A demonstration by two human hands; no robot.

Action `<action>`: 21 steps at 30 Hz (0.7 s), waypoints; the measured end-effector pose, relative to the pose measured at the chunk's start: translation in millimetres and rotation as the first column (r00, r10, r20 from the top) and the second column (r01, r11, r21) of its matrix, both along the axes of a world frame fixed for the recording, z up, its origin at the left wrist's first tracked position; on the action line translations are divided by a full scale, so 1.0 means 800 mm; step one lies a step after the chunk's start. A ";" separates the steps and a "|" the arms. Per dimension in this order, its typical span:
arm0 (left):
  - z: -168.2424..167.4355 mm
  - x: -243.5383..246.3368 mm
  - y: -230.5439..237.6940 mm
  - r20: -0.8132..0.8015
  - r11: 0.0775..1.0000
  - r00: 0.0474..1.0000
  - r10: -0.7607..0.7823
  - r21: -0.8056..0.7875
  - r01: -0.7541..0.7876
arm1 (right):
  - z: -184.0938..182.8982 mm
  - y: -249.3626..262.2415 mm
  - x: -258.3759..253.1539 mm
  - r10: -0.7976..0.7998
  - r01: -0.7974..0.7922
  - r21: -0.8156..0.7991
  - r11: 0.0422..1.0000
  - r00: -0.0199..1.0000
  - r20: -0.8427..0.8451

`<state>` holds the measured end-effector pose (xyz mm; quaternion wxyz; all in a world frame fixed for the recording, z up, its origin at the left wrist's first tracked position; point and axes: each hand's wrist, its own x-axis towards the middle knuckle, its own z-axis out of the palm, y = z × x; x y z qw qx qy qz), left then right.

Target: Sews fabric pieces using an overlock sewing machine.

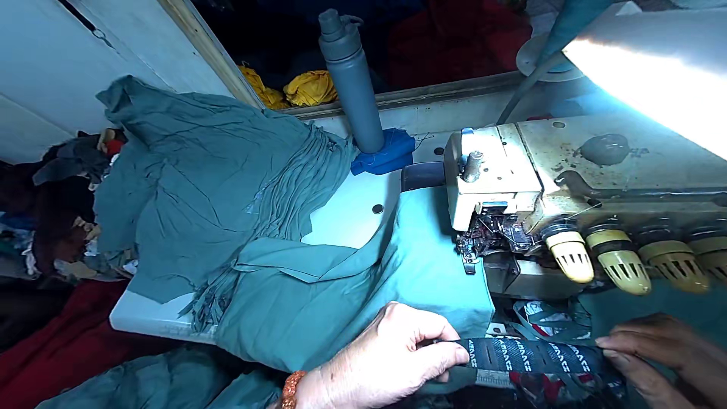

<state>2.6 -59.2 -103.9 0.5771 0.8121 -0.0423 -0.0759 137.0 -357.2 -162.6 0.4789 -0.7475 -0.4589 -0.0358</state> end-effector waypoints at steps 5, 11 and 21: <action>0.013 0.001 -0.039 0.235 0.923 0.959 -0.156 0.380 0.057 | 0.016 0.026 -0.003 0.312 -0.368 -0.232 0.900 0.918 -0.243; 0.030 0.012 -0.039 0.190 0.950 0.979 -0.074 0.312 0.011 | 0.021 0.075 -0.019 0.469 -0.430 0.191 0.883 0.780 -0.415; 0.016 0.011 -0.028 0.288 0.966 0.947 0.140 0.170 -0.194 | 0.039 0.097 -0.027 0.353 -0.235 0.265 0.935 0.698 -0.624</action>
